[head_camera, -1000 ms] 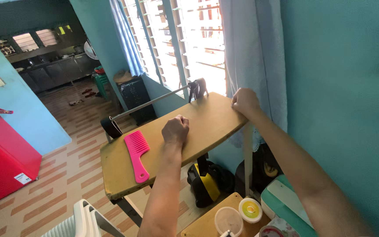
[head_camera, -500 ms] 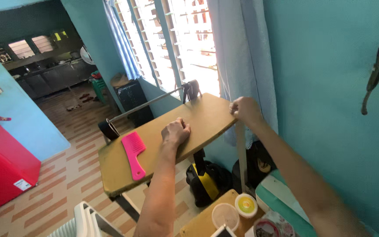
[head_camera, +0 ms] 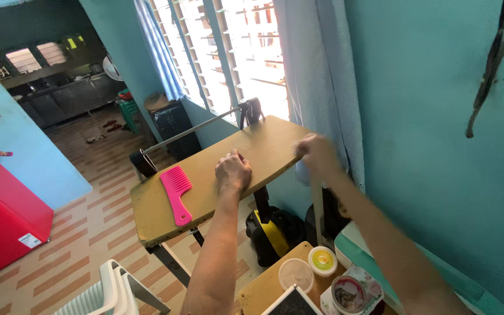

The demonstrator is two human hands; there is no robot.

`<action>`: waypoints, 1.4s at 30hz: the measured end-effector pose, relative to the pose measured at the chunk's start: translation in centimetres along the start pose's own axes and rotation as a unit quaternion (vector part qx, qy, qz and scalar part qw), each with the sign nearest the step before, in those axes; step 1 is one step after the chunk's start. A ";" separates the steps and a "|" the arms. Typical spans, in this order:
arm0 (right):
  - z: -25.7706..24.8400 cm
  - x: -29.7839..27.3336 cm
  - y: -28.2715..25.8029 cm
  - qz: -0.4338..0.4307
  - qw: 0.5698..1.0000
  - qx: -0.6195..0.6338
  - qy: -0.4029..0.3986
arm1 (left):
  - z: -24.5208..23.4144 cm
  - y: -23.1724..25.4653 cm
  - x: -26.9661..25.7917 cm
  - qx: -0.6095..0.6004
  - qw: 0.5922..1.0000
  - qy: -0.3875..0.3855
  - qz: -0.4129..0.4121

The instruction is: The person wipes a small wooden table and a nearby desk using a cloth, moving a pink comb and other items aside to reach the surfaces. The person then wipes the blades of a purple standing fan with the same cloth.

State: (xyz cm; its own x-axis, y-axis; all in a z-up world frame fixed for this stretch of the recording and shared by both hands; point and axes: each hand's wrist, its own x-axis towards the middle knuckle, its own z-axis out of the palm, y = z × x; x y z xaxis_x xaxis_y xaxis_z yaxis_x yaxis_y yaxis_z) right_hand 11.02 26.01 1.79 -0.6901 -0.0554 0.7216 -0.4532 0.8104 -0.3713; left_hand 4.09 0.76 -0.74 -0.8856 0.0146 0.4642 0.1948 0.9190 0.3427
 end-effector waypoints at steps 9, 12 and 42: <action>12.8 8.2 2.2 0.032 0.968 -0.218 -0.120 | 0.0 -0.2 1.5 -0.029 0.997 -0.033 -0.061; 19.3 12.1 0.4 -0.059 0.944 -0.206 -0.252 | 0.4 -0.9 1.9 -0.055 0.996 -0.026 -0.068; 17.3 19.7 16.9 0.151 0.955 -0.236 -0.102 | 2.0 2.0 3.8 0.042 0.991 -0.018 -0.128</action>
State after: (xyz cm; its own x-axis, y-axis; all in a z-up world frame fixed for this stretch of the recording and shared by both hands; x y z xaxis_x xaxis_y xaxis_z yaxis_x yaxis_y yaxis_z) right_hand -20.04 28.51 -0.38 -0.8662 0.1482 0.4773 0.0545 0.9773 -0.2046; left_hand 0.25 3.41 0.07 -0.9166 -0.2094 0.3405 -0.0715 0.9240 0.3758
